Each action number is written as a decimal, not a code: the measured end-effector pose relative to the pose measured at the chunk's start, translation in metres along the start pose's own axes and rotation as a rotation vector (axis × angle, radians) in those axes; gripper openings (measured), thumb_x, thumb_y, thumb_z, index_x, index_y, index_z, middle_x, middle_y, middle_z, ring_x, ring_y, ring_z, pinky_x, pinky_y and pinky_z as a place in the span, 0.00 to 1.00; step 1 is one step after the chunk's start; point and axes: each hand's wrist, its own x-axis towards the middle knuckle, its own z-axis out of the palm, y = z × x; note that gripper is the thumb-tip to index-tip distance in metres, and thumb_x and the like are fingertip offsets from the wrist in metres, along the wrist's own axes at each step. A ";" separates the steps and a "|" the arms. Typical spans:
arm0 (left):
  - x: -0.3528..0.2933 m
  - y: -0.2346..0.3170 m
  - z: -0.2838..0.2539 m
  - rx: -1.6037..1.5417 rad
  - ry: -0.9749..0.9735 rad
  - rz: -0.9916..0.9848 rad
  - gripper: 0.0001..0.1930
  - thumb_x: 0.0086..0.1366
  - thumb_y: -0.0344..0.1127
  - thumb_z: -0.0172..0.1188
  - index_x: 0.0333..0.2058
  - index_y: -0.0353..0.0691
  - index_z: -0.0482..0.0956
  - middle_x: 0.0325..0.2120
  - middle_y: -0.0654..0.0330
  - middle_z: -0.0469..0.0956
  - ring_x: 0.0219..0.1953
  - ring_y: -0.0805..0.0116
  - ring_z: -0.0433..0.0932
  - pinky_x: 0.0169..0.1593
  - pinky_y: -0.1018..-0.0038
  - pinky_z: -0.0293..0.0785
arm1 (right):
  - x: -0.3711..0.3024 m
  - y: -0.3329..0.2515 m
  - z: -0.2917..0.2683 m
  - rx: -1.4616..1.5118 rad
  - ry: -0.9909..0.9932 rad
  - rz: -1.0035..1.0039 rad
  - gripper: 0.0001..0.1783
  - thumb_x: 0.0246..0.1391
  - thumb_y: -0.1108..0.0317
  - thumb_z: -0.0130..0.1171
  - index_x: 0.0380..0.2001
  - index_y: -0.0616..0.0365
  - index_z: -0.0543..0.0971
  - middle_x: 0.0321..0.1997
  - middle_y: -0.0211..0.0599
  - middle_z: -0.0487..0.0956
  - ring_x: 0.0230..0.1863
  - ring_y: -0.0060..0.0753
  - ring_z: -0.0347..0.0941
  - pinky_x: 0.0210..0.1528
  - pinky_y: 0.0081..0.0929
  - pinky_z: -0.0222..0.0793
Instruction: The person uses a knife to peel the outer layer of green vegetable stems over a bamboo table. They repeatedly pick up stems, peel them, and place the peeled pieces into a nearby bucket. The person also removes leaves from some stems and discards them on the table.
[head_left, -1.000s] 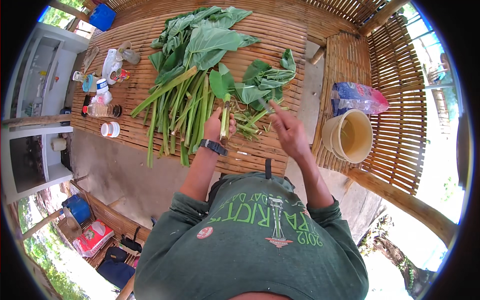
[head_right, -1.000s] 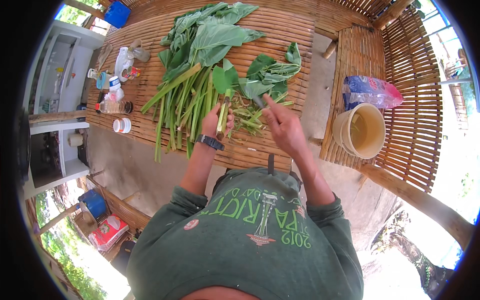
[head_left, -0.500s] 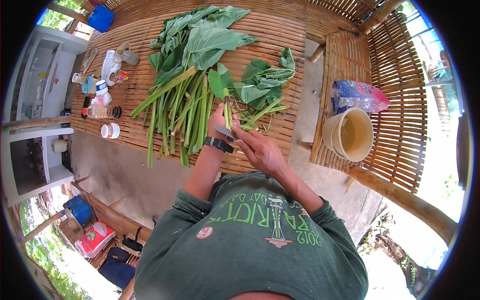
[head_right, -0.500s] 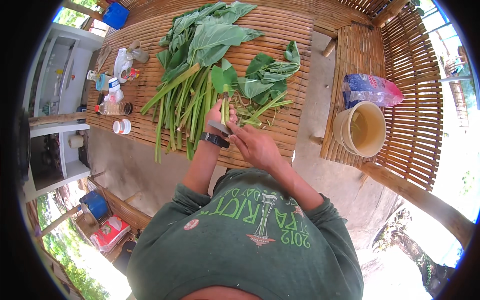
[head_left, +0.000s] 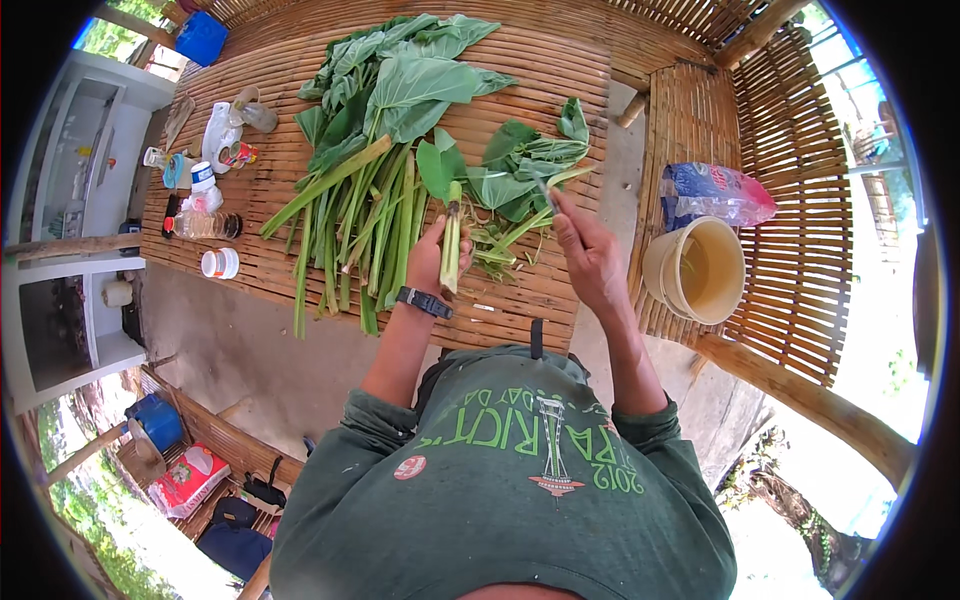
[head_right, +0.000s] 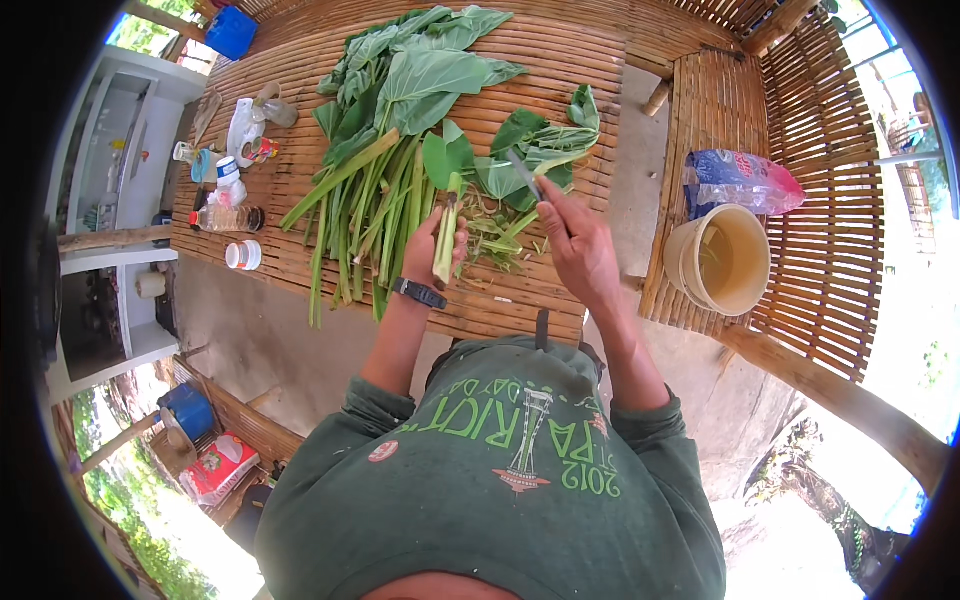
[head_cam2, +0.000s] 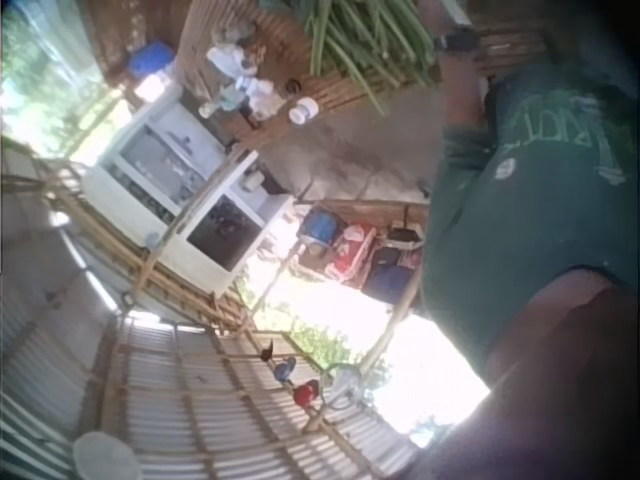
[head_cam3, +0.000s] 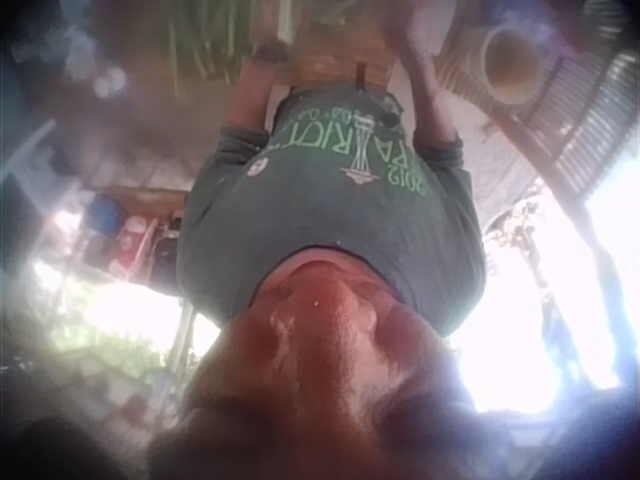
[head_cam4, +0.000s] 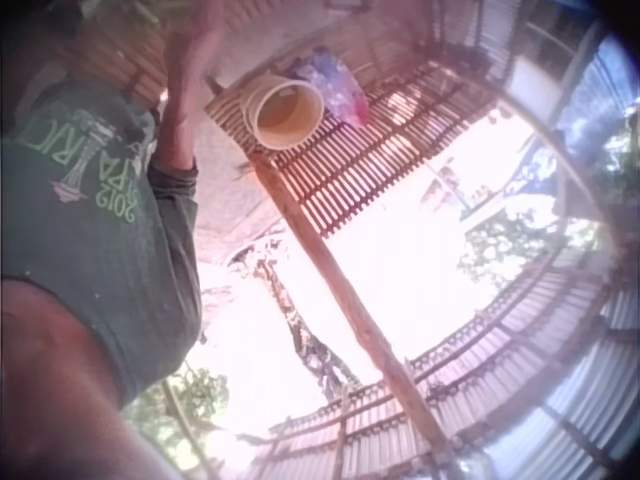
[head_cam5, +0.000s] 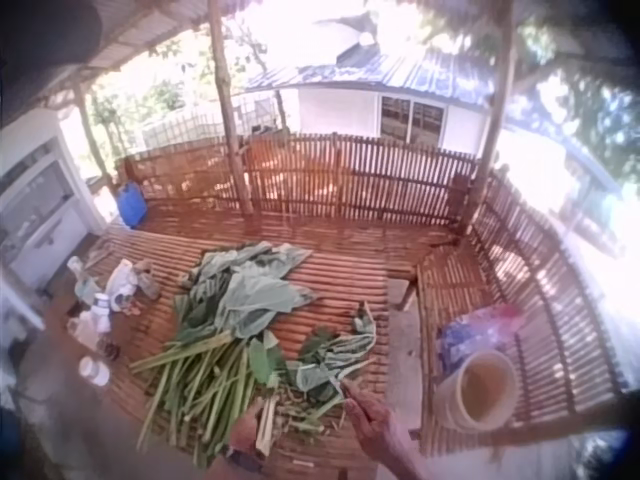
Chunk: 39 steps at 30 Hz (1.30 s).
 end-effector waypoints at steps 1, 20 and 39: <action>0.001 -0.002 0.002 0.013 0.001 0.068 0.17 0.82 0.45 0.50 0.55 0.38 0.76 0.31 0.59 0.78 0.28 0.69 0.76 0.29 0.73 0.76 | -0.007 0.002 0.006 -0.030 -0.038 0.035 0.23 0.74 0.61 0.56 0.69 0.50 0.76 0.42 0.49 0.84 0.42 0.42 0.80 0.47 0.37 0.74; -0.005 -0.024 0.005 0.952 0.119 0.309 0.26 0.76 0.29 0.55 0.71 0.40 0.68 0.40 0.60 0.81 0.29 0.74 0.82 0.30 0.76 0.79 | -0.033 0.045 0.062 -0.048 -0.254 0.152 0.26 0.74 0.54 0.52 0.66 0.59 0.74 0.48 0.62 0.84 0.50 0.67 0.80 0.52 0.52 0.74; -0.007 -0.059 -0.011 1.485 0.374 0.606 0.14 0.63 0.31 0.70 0.46 0.34 0.81 0.41 0.43 0.86 0.43 0.47 0.87 0.46 0.60 0.81 | -0.043 0.075 0.099 -0.034 -0.331 0.240 0.23 0.74 0.52 0.51 0.57 0.60 0.72 0.36 0.60 0.83 0.41 0.69 0.80 0.44 0.57 0.73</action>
